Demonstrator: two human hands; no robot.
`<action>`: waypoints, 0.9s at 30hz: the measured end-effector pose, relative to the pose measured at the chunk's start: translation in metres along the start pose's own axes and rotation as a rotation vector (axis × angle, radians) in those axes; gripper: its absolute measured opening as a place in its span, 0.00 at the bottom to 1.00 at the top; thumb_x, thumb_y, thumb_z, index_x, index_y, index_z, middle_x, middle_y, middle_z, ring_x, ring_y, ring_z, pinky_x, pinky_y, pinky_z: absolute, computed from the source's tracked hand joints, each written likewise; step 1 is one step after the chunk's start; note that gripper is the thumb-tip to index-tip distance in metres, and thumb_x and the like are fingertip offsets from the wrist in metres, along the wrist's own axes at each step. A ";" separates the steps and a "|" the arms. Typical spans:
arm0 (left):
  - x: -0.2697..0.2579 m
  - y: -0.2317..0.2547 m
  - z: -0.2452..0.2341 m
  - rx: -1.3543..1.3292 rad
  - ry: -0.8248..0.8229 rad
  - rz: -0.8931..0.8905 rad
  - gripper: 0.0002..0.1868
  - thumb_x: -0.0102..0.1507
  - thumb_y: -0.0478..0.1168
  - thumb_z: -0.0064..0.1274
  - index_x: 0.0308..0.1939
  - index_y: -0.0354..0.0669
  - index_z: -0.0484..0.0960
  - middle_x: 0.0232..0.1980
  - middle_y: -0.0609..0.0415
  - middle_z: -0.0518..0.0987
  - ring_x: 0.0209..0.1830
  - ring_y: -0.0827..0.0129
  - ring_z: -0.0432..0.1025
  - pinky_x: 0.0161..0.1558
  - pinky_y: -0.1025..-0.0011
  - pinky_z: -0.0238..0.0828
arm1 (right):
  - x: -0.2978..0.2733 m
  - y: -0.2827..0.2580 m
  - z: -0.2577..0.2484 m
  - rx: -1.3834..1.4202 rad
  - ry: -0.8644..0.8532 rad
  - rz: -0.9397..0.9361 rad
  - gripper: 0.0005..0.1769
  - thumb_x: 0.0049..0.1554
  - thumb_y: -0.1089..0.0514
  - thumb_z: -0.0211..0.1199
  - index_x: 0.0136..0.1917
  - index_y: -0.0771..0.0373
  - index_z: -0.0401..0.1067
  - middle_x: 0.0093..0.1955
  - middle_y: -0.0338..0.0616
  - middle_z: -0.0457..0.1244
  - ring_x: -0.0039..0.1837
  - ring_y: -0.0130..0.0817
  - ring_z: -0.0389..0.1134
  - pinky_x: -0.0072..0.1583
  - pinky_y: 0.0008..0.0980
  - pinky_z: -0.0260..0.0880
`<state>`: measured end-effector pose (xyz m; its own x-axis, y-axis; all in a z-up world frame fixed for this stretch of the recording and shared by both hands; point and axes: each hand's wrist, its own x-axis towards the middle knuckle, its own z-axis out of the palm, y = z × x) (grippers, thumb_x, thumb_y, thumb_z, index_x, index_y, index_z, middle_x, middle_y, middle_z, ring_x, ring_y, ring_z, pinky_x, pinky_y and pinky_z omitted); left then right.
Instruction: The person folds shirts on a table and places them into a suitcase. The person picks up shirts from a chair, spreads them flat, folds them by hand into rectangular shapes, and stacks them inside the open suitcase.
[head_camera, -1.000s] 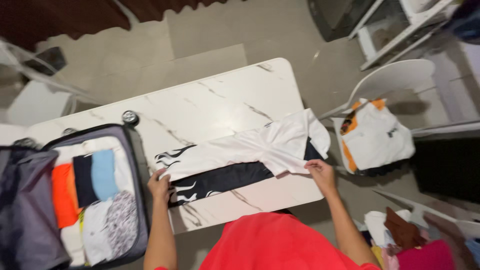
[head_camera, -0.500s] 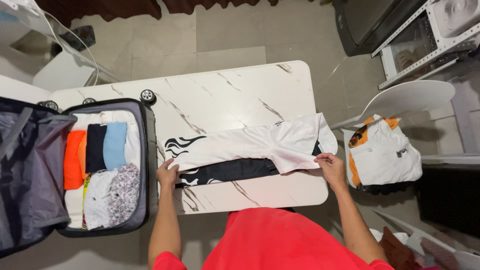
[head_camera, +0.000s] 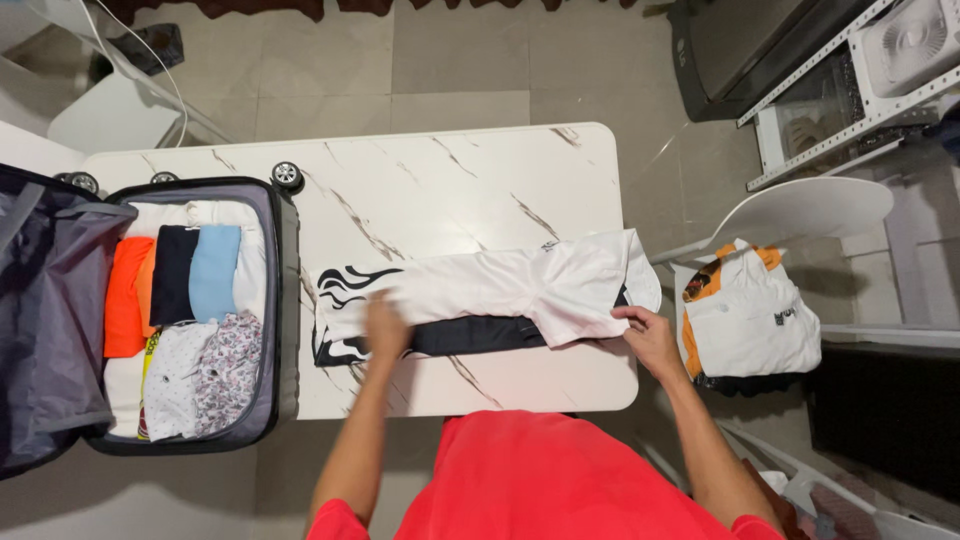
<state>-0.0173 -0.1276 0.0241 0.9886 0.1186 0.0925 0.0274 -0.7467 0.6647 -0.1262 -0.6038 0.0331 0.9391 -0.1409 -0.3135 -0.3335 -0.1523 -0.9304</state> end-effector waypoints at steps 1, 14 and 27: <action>-0.011 0.034 0.024 -0.137 -0.155 0.054 0.27 0.52 0.38 0.59 0.55 0.36 0.77 0.51 0.41 0.78 0.47 0.52 0.74 0.48 0.60 0.71 | -0.003 -0.013 0.005 0.001 0.000 0.005 0.22 0.52 0.73 0.53 0.58 0.72 0.75 0.50 0.48 0.68 0.46 0.22 0.64 0.47 0.21 0.63; -0.070 0.240 0.157 -0.128 -0.327 0.339 0.46 0.45 0.33 0.60 0.69 0.43 0.64 0.69 0.42 0.64 0.69 0.50 0.59 0.65 0.47 0.53 | -0.011 -0.040 0.037 0.293 0.255 0.034 0.13 0.56 0.70 0.58 0.55 0.74 0.74 0.45 0.48 0.70 0.47 0.29 0.71 0.51 0.25 0.72; -0.037 0.181 0.101 -0.091 -0.413 0.136 0.09 0.59 0.38 0.49 0.38 0.42 0.84 0.36 0.46 0.82 0.42 0.50 0.77 0.53 0.54 0.69 | 0.032 -0.031 0.020 -0.133 0.230 -0.169 0.11 0.56 0.60 0.62 0.51 0.68 0.71 0.43 0.47 0.69 0.49 0.34 0.72 0.53 0.31 0.70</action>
<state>-0.0337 -0.3330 0.0659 0.9590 -0.2620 -0.1080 -0.1020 -0.6746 0.7311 -0.0845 -0.5842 0.0483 0.9438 -0.3176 -0.0918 -0.1970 -0.3171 -0.9277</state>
